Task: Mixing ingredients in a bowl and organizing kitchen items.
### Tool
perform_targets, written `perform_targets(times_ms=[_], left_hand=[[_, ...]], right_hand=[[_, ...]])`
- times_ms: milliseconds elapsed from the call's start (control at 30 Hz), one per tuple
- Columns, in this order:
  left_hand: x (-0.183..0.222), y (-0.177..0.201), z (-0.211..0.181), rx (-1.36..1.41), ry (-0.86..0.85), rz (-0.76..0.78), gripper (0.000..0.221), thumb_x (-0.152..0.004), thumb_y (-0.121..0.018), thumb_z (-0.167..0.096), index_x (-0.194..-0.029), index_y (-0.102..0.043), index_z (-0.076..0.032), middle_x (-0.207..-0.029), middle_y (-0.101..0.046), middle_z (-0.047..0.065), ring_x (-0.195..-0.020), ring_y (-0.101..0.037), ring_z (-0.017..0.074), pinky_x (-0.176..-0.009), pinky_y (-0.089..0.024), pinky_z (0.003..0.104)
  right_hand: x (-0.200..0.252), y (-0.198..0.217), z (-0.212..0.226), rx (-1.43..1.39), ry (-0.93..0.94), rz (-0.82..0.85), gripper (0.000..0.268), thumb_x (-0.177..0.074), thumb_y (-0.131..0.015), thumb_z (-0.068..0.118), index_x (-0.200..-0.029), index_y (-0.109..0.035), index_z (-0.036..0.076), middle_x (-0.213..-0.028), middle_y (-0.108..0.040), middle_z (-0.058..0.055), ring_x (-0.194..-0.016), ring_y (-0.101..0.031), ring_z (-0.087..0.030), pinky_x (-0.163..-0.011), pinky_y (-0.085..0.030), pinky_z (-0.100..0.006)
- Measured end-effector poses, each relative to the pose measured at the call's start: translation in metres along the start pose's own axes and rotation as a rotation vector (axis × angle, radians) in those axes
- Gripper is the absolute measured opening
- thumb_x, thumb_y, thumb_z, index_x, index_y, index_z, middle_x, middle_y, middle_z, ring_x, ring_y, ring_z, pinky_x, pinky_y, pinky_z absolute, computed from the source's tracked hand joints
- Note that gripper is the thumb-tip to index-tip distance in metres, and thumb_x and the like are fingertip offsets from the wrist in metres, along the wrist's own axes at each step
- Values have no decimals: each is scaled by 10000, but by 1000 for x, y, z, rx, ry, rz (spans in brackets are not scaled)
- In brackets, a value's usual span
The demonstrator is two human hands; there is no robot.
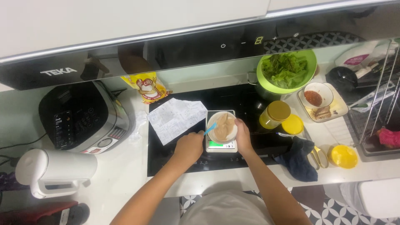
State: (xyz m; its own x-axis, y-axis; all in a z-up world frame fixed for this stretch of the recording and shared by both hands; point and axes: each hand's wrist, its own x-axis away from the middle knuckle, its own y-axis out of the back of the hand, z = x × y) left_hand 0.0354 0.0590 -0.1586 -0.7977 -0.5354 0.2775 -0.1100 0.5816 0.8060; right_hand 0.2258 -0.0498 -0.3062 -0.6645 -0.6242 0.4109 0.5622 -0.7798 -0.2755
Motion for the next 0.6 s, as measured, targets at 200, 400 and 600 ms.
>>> perform_targets(times_ms=[200,400,600], left_hand=[[-17,-43,6,-441,-133,-84,127,-871,-578,-68,-925,-668,5,-888,-712,223,-766,-739,354,-649,-610,451],[-16,-26,-8,-351,-101,-171,160,-905,-560,-28,-955,-695,41,-870,-719,213,-768,-746,357,-627,-611,448],[-28,-11,-5,-388,-194,37,137,-803,-623,-39,-863,-745,-28,-913,-729,198,-846,-737,372,-692,-595,462]], right_hand=[[1,-1,1,334,121,-72,600,-1012,-427,435,-1378,-553,-24,-1308,-651,-152,-1218,-583,-218,-1065,-391,-320],[4,3,-2,338,120,26,605,-1032,-378,424,-1414,-519,-23,-1322,-647,-173,-1244,-590,-249,-1077,-404,-329],[11,0,9,404,173,51,535,-1066,-384,393,-1378,-555,-8,-1310,-653,-195,-1221,-603,-266,-1060,-427,-340]])
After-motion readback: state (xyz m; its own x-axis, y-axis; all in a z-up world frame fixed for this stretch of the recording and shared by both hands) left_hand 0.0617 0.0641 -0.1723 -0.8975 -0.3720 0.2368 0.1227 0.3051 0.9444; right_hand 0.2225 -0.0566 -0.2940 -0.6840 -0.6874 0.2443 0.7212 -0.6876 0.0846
